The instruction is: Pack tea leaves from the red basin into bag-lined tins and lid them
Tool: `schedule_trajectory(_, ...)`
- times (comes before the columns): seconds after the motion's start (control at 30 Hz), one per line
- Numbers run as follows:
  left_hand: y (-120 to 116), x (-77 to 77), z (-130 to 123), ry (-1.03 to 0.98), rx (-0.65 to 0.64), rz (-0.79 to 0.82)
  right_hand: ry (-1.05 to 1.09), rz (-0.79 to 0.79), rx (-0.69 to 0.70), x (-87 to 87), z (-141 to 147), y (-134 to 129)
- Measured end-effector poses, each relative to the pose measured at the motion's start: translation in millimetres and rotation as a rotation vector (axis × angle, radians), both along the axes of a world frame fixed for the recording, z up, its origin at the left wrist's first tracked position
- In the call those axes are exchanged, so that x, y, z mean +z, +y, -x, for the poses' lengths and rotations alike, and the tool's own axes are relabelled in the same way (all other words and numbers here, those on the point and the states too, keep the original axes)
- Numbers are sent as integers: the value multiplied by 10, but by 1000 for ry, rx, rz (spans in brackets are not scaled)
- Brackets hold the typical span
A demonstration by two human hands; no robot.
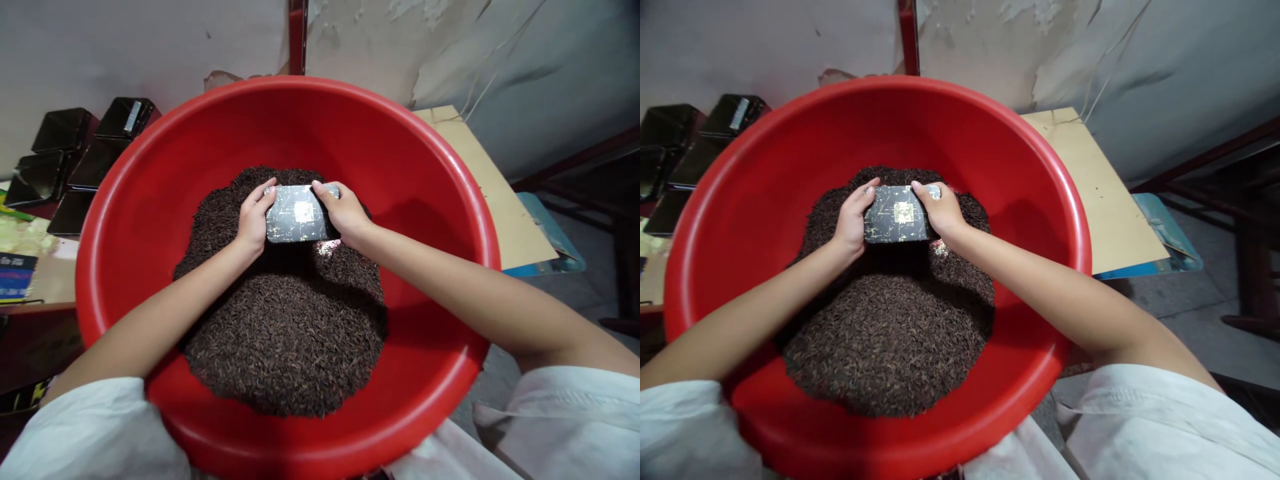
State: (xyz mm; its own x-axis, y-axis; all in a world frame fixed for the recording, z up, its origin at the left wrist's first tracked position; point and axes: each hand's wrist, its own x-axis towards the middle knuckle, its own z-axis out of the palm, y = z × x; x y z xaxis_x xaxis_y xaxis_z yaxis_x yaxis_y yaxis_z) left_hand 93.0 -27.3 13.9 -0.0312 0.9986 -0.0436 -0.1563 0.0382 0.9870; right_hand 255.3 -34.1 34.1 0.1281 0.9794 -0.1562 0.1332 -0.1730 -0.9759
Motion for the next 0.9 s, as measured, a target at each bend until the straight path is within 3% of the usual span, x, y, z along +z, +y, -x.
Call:
schedule_trajectory(0.13,184,-35,64,199,-32,-181,-261,-103,-41,-71,-13,125)
schedule_trajectory(0.23,271,-45,80,289,-90,-224,-501,-300,-14,-66,-2,115)
schedule_trajectory(0.3,263,-89,63,212,-170,-141,-674,-521,151,-37,11,68)
schedule_trajectory(0.4,168,-241,10,-22,-237,-4,-922,-742,560,7,28,18)
schedule_trajectory(0.5,71,-438,-32,-41,-153,-29,-1086,-741,753,29,56,27)
schedule_trajectory(0.67,47,-640,-9,89,-28,-125,-1227,-640,709,66,164,-3)
schedule_trajectory(0.9,-21,-690,21,316,45,-188,-1341,-590,727,151,258,-127)
